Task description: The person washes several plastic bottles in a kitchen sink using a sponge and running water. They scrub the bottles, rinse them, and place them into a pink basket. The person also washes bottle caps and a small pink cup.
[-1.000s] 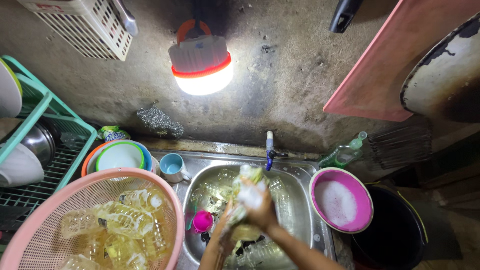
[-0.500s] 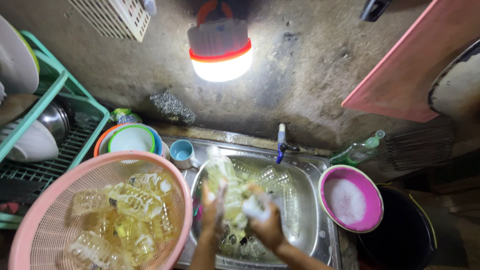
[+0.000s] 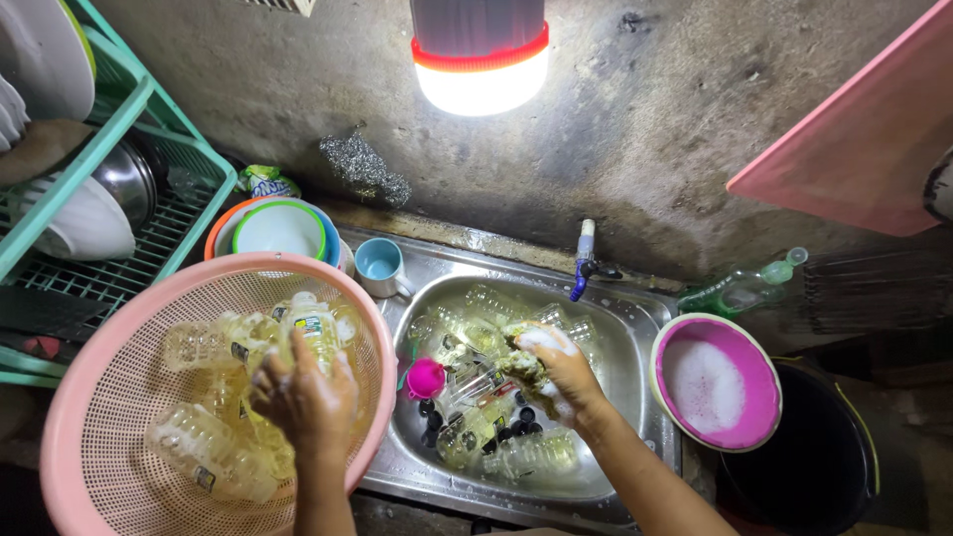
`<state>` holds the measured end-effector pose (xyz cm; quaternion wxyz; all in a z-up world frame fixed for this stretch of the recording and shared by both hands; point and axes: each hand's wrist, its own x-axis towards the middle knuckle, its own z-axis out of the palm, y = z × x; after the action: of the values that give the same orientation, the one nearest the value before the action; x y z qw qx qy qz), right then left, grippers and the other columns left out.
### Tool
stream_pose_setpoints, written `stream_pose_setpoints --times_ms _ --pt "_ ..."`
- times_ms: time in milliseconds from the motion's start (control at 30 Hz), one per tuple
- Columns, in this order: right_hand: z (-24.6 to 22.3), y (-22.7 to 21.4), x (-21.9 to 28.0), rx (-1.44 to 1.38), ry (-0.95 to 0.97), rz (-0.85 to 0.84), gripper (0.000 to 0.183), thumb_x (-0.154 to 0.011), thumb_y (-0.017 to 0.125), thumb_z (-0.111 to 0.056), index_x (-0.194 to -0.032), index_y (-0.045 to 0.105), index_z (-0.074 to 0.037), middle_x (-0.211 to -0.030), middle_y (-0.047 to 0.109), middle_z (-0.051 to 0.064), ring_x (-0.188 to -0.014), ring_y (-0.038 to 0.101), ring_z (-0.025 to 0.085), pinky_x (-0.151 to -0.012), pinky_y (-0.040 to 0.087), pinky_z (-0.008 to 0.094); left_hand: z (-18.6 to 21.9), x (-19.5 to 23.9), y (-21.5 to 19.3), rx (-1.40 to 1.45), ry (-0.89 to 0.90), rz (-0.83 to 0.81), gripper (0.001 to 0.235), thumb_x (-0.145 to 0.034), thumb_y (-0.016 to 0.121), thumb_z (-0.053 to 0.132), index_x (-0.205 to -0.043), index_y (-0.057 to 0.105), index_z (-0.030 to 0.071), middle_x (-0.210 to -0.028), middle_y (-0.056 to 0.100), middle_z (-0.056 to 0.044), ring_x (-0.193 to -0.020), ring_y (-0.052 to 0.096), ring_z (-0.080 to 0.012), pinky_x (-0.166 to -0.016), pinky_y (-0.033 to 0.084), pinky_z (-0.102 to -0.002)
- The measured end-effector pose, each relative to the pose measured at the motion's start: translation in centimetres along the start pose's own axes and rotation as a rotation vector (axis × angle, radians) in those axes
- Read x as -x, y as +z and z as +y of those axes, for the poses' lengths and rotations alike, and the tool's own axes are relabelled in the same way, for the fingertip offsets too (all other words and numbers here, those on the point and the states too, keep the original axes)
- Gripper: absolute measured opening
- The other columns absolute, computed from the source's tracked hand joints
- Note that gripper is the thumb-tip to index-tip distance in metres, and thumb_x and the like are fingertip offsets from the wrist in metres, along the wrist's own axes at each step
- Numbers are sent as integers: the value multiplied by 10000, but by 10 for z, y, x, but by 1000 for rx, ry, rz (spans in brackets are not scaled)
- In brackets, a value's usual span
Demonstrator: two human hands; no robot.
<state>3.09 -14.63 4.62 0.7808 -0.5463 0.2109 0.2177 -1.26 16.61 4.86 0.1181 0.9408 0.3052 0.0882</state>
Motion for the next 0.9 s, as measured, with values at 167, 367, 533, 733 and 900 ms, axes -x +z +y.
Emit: stream_pose_setpoints --times_ms 167,367,533,733,900 --pt "1 -13 -4 54 103 40 377 -892 685 -192 -1254 620 -107 -977 749 132 -730 732 190 -551 600 320 47 18 20 -138 396 640 448 -987 696 292 -1392 605 124 -1507 290 -259 -1513 241 -454 -1205 113 -723" --pt "10 -30 -18 -250 157 6 270 -927 616 -121 -1179 666 -38 -937 726 145 -718 729 224 -604 633 352 98 101 148 320 787 -160 389 -775 689 147 -1117 662 -38 -1072 639 -275 -1024 611 -416 -844 495 -518" --pt "29 -68 -36 -256 184 70 273 -923 569 -107 -1163 684 -48 -937 728 136 -712 726 239 -614 638 389 67 142 269 61 625 -722 395 -862 617 138 -1255 581 111 -1173 646 -183 -1135 604 -365 -953 476 -516" --pt "52 -121 -54 -269 287 160 278 -918 597 -205 -1127 686 -46 -890 719 149 -682 712 280 -607 620 447 29 165 311 -264 526 -883 800 -935 629 264 -1596 185 186 -1405 479 -241 -1340 430 -392 -995 413 -657" --pt "61 -148 -64 -285 330 236 299 -893 600 -228 -1123 680 -54 -892 740 156 -720 714 300 -632 623 455 48 146 304 76 335 -1143 914 -888 781 332 -1607 250 140 -1419 529 -217 -1355 498 -376 -1091 433 -486"
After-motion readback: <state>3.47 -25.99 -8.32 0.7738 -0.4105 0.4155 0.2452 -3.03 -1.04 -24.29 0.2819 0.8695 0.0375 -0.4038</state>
